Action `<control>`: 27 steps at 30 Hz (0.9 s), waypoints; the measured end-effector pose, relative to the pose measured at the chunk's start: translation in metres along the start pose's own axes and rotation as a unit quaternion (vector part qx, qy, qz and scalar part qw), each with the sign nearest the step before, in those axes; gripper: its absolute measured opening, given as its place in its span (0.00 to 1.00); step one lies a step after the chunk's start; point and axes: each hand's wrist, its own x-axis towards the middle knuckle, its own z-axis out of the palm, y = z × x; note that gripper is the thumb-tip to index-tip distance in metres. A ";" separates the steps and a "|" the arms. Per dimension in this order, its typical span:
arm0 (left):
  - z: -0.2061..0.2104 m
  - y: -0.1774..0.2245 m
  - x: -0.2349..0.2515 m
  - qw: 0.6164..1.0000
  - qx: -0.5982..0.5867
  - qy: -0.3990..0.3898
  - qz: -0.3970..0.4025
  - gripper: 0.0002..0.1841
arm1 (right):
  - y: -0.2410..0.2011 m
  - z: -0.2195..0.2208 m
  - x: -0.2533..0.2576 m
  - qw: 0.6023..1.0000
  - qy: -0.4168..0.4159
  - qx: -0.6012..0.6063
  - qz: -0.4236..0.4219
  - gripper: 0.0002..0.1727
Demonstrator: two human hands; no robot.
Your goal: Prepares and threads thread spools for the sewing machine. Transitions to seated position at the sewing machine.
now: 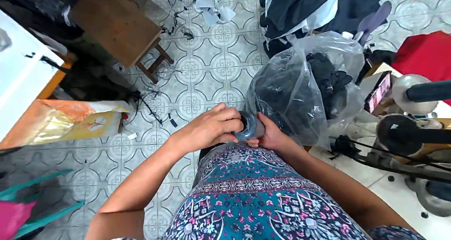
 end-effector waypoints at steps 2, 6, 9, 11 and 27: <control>-0.012 -0.029 0.008 1.000 0.002 -0.014 0.020 0.10 | -0.015 -0.005 0.018 1.000 0.013 -0.008 -0.016 0.39; -0.050 -0.094 0.025 0.996 0.028 -0.060 0.066 0.09 | -0.046 -0.008 0.068 0.998 0.046 0.004 -0.042 0.39; -0.081 -0.152 0.035 0.991 0.030 -0.091 0.090 0.09 | -0.070 -0.005 0.118 0.993 0.100 0.045 -0.042 0.39; -0.105 -0.185 0.038 0.990 0.015 -0.106 0.097 0.09 | -0.084 0.004 0.148 0.987 0.134 0.070 -0.056 0.36; -0.141 -0.368 0.211 0.957 -0.288 -0.033 -0.005 0.24 | -0.199 -0.045 0.230 0.897 0.196 0.233 -0.320 0.40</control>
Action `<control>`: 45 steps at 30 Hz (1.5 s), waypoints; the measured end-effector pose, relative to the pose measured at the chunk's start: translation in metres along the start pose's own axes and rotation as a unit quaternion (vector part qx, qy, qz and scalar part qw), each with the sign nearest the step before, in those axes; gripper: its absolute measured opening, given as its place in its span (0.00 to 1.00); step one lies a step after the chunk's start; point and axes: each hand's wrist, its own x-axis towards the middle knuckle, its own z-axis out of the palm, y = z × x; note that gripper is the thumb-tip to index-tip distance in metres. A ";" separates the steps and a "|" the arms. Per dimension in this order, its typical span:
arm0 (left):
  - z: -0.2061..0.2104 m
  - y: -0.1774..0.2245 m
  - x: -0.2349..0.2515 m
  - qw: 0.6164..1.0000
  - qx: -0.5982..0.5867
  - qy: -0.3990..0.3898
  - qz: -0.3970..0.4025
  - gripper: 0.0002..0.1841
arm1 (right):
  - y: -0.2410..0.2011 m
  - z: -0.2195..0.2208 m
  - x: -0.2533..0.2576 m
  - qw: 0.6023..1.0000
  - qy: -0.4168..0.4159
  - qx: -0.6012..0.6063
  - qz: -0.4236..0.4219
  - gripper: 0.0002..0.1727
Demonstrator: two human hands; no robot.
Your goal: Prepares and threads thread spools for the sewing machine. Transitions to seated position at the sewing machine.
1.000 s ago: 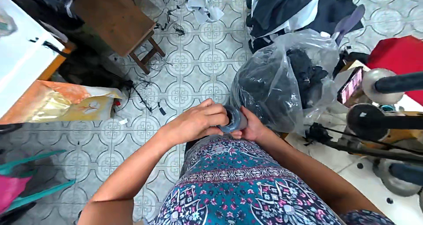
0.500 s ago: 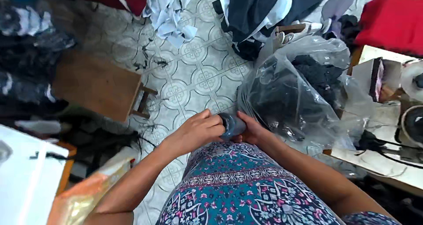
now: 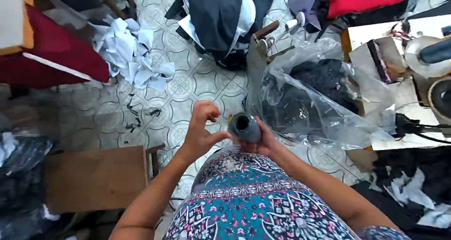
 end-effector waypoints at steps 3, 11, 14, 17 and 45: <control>-0.010 -0.007 0.063 0.995 0.032 -0.097 0.007 0.30 | -0.042 -0.002 0.027 0.999 -0.029 0.014 -0.032 0.41; -0.028 -0.037 0.183 0.989 0.001 -0.129 0.078 0.06 | -0.138 0.001 0.076 0.998 -0.007 0.055 -0.033 0.41; -0.035 -0.051 0.211 0.990 0.004 -0.077 0.115 0.03 | -0.157 0.011 0.098 0.995 0.019 0.070 -0.070 0.42; -0.045 -0.081 0.232 0.986 0.096 0.012 0.139 0.04 | -0.174 0.032 0.129 0.974 0.122 0.075 -0.176 0.37; -0.160 -0.268 0.565 0.880 -0.274 -0.197 -0.334 0.13 | -0.368 0.055 0.392 0.876 0.169 -0.111 -0.437 0.45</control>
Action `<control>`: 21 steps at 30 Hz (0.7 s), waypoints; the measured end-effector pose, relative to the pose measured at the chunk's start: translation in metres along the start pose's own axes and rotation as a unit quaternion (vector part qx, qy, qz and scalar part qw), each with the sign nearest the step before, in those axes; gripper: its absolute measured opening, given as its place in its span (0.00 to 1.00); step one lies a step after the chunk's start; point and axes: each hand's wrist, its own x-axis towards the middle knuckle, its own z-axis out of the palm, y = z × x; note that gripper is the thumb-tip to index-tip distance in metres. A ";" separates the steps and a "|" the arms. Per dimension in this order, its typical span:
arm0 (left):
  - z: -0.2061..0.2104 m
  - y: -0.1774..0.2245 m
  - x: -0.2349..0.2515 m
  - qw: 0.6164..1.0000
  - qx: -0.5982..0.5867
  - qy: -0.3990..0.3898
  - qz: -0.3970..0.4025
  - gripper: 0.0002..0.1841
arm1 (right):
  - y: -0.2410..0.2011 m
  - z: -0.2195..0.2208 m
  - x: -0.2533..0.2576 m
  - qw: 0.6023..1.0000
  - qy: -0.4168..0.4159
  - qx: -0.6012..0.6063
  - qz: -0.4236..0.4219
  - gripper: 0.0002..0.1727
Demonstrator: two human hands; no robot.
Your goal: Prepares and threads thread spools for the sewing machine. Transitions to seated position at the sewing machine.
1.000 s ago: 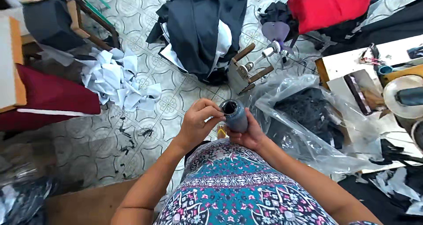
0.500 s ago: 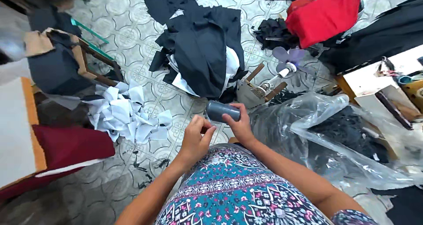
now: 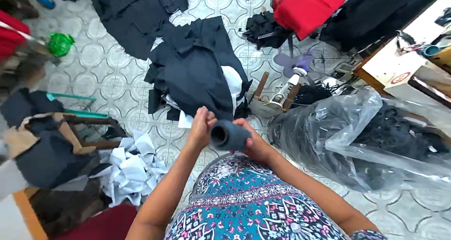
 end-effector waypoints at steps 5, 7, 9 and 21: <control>0.014 0.000 0.074 0.977 0.194 -0.080 0.040 0.22 | -0.036 -0.055 0.061 0.978 0.111 0.157 0.081 0.49; 0.026 0.033 0.109 0.945 0.294 -0.138 0.031 0.30 | -0.061 -0.076 0.079 0.971 0.123 0.176 0.107 0.49; 0.042 0.055 0.125 0.904 0.376 -0.199 0.032 0.36 | -0.079 -0.085 0.085 0.963 0.138 0.193 0.130 0.48; 0.196 0.160 0.262 0.611 0.560 -0.485 0.278 0.21 | -0.160 -0.158 0.099 0.961 0.221 0.006 -0.166 0.45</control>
